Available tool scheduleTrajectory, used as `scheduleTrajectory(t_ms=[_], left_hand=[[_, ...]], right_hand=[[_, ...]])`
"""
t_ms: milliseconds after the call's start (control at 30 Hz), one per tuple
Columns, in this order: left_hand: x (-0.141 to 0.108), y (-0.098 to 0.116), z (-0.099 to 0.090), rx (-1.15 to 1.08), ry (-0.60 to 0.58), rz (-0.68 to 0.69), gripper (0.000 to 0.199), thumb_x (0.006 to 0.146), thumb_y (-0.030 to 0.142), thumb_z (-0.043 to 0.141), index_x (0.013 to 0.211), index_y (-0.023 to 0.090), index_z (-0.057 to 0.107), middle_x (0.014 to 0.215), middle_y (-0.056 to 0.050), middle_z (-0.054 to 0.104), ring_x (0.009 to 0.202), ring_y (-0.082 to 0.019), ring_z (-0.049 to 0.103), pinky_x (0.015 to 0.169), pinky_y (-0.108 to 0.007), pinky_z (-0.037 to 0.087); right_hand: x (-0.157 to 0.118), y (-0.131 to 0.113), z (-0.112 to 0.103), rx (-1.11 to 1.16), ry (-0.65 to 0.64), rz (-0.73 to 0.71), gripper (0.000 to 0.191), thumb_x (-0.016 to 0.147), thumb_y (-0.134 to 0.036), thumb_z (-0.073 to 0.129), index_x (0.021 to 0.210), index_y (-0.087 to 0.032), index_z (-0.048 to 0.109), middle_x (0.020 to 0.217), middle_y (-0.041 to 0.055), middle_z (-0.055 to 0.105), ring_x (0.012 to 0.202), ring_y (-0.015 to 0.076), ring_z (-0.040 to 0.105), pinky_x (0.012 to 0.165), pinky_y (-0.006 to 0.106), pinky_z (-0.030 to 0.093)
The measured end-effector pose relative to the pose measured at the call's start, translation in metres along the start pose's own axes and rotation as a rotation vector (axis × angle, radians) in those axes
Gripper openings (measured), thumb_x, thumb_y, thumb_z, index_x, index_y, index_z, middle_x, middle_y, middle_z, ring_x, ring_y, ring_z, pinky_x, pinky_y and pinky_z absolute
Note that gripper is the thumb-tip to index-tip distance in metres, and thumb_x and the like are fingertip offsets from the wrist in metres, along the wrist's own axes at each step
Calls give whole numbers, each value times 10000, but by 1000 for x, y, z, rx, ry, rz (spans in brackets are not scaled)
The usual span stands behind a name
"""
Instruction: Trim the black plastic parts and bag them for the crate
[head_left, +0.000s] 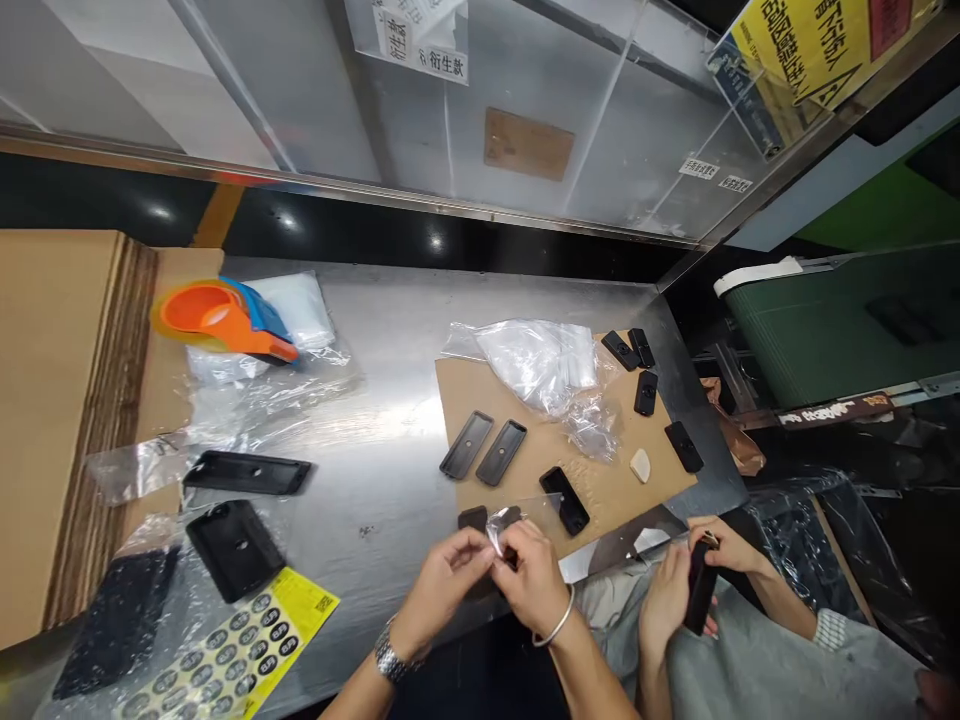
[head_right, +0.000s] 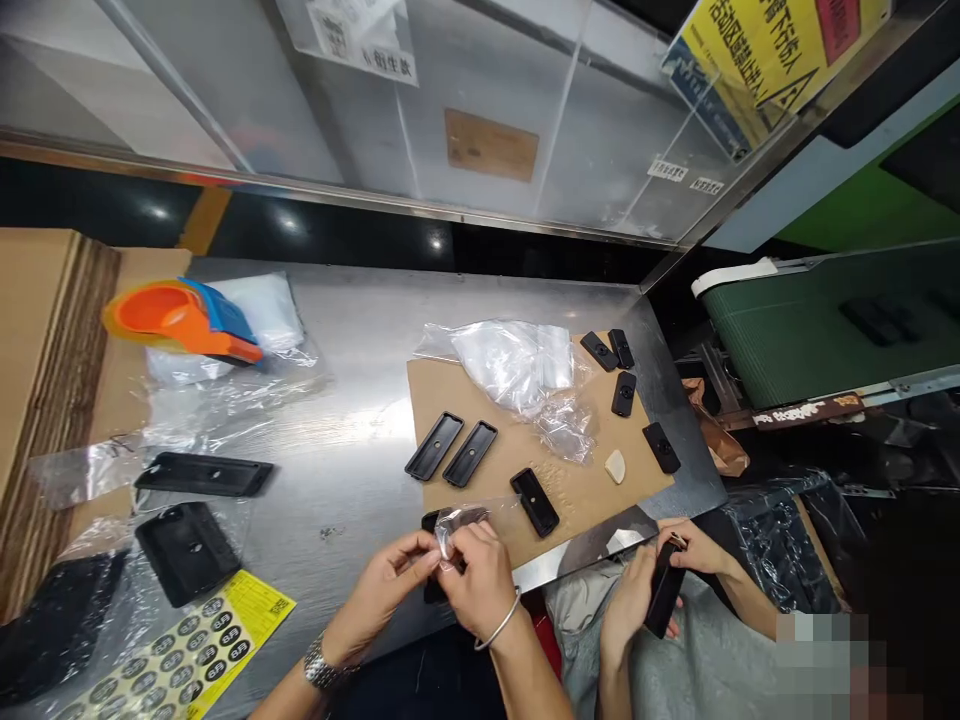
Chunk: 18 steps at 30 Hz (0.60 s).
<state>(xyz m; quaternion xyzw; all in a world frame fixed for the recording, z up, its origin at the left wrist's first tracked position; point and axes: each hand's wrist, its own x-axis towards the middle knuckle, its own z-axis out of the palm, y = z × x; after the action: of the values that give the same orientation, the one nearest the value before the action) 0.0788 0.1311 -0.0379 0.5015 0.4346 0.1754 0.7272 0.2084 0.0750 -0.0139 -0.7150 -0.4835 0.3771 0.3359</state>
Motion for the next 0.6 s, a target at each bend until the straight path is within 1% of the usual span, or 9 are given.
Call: scheduleTrajectory(t_ms=[33,67,200,267,333,400,467,533,600], left_hand=[[-1,-2,2,-51,-9,-28,256,738,413,533,664,168,553,638,-10,561,622,-142,511,598,-255,423],[-2,-5,3,-62,31,-39,273,754,414,510,639,167,529,600,1,538,583,-128,492,565,-240,411],[-8,-24,-2,136,238,-22,269,768,408,490,641,172,509,560,8,505,536,-128,463,536,-250,397],[-14,-32,-5,323,354,97,207,735,368,547,777,165,551,713,-36,566,655,-168,514,611,-288,425],[-20,-39,-8,539,448,315,280,729,284,563,981,166,543,903,-82,574,827,-208,525,724,-334,434],[-24,-45,-10,706,436,525,306,760,190,511,1066,192,529,935,-78,570,874,-199,520,768,-334,431],[-25,-51,-14,794,367,614,261,783,137,458,1001,216,580,835,-45,573,782,-158,539,722,-282,445],[-23,-56,-21,821,382,597,228,787,141,449,920,217,617,785,-28,557,711,-129,547,660,-234,452],[-19,-59,-29,823,468,534,217,787,161,444,887,205,632,766,-24,537,677,-119,548,618,-220,451]], right_hand=[[-2,-1,3,-30,-22,-23,149,717,-210,557,597,-179,475,633,-27,474,679,118,424,616,229,306],[-3,-1,5,-5,-26,-5,164,715,-218,561,595,-181,456,612,-35,458,651,111,418,596,220,308],[-6,11,15,166,82,162,172,775,-247,469,629,-193,394,553,-62,358,518,80,359,497,188,302],[-7,13,22,157,107,161,151,770,-218,454,633,-192,396,578,-52,367,549,88,369,515,193,306],[-9,9,30,71,58,75,143,747,-172,463,615,-188,409,612,-34,408,617,104,394,565,209,313],[-13,5,38,-58,2,-44,148,739,-129,450,606,-186,421,640,-20,440,669,119,407,613,227,320],[-18,6,44,-145,-36,-121,143,750,-112,431,629,-188,444,652,-15,460,685,124,423,639,236,337],[-24,17,47,-136,-19,-95,47,747,-157,479,723,-192,498,724,-3,504,721,127,459,650,230,370],[-33,39,48,-128,93,32,128,755,-235,506,873,-189,518,819,19,532,740,129,496,654,228,405]])
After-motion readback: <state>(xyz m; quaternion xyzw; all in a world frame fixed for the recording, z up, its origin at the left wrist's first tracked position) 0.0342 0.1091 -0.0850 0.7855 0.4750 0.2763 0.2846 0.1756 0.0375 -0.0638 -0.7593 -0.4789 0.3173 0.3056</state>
